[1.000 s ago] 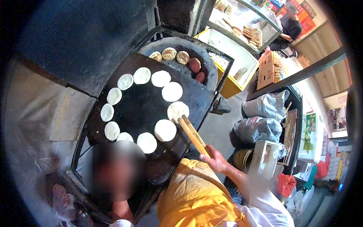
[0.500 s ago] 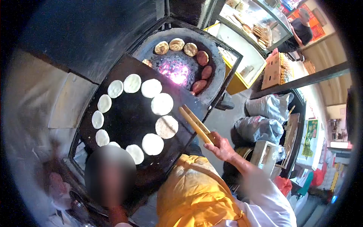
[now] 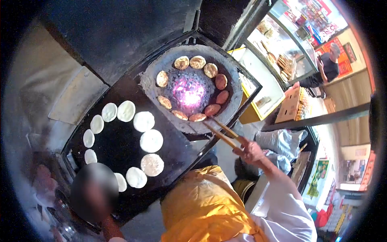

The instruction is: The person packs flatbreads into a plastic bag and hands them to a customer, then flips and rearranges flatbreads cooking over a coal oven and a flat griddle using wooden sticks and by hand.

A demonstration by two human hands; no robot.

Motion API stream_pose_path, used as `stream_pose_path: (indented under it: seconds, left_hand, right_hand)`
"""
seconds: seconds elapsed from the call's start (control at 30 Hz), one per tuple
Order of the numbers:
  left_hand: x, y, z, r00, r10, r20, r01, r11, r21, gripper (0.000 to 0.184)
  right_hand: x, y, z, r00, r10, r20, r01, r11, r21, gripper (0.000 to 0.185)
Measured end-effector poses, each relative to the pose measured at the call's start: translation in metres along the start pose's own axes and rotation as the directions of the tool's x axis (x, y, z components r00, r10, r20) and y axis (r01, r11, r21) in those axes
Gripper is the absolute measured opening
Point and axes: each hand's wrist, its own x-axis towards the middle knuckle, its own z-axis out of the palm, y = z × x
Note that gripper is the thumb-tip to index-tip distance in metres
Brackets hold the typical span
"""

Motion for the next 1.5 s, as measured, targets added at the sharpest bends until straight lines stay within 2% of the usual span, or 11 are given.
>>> stream_pose_path:
  seconds: [0.13, 0.33, 0.57, 0.73, 1.0, 1.13, 1.2, 1.23, 1.33, 1.43, 1.5]
  left_hand:
    - [-0.005, 0.049, -0.004, 0.971, -0.236, 0.025, 0.237, 0.964, -0.118, 0.009]
    - [-0.060, 0.239, -0.034, 0.844, -0.488, 0.222, 0.535, 0.741, -0.405, 0.009]
    - [-0.204, 0.463, -0.078, 0.623, -0.230, 0.748, 0.733, 0.504, -0.456, 0.010]
    - [-0.232, 0.506, -0.070, 0.582, -0.165, 0.796, 0.742, 0.509, -0.437, 0.011]
    - [-0.230, 0.510, -0.014, 0.665, -0.131, 0.735, 0.664, 0.554, -0.502, 0.013]
    - [-0.222, 0.504, 0.019, 0.728, -0.104, 0.678, 0.595, 0.586, -0.549, 0.014]
    - [-0.220, 0.504, 0.037, 0.759, -0.094, 0.645, 0.561, 0.596, -0.574, 0.014]
    - [-0.221, 0.503, 0.045, 0.773, -0.088, 0.629, 0.542, 0.607, -0.581, 0.014]
    - [-0.235, 0.508, 0.073, 0.850, -0.085, 0.520, 0.453, 0.622, -0.639, 0.019]
    - [-0.169, 0.455, -0.001, 0.795, -0.126, 0.593, 0.595, 0.352, -0.723, 0.020]
    - [-0.188, 0.465, 0.018, 0.802, -0.149, 0.579, 0.588, 0.374, -0.718, 0.023]
  right_hand:
    - [0.099, 0.067, -0.076, 0.994, -0.085, -0.073, 0.054, 0.932, -0.360, 0.055]
    - [0.272, 0.039, -0.188, 0.940, -0.341, 0.020, 0.301, 0.798, -0.523, 0.053]
    - [0.447, -0.031, -0.170, 0.897, -0.420, 0.138, 0.386, 0.591, -0.709, 0.058]
    - [0.506, -0.067, -0.144, 0.907, -0.364, 0.214, 0.392, 0.535, -0.749, 0.053]
    - [0.535, -0.066, -0.105, 0.712, -0.551, 0.434, 0.700, 0.517, -0.492, 0.040]
    - [0.516, -0.043, -0.096, 0.734, -0.422, 0.532, 0.596, 0.776, -0.206, 0.036]
    - [0.474, -0.049, -0.094, 0.800, -0.330, 0.502, 0.412, 0.909, -0.060, 0.033]
    - [0.462, -0.051, -0.089, 0.775, -0.293, 0.559, 0.171, 0.950, 0.261, 0.035]
    - [0.448, -0.067, -0.079, 0.750, -0.220, 0.623, -0.216, 0.809, 0.546, 0.043]
    - [0.445, -0.077, -0.078, 0.736, -0.183, 0.652, -0.335, 0.738, 0.586, 0.045]
    - [0.446, -0.088, -0.077, 0.735, -0.188, 0.652, -0.346, 0.723, 0.598, 0.044]
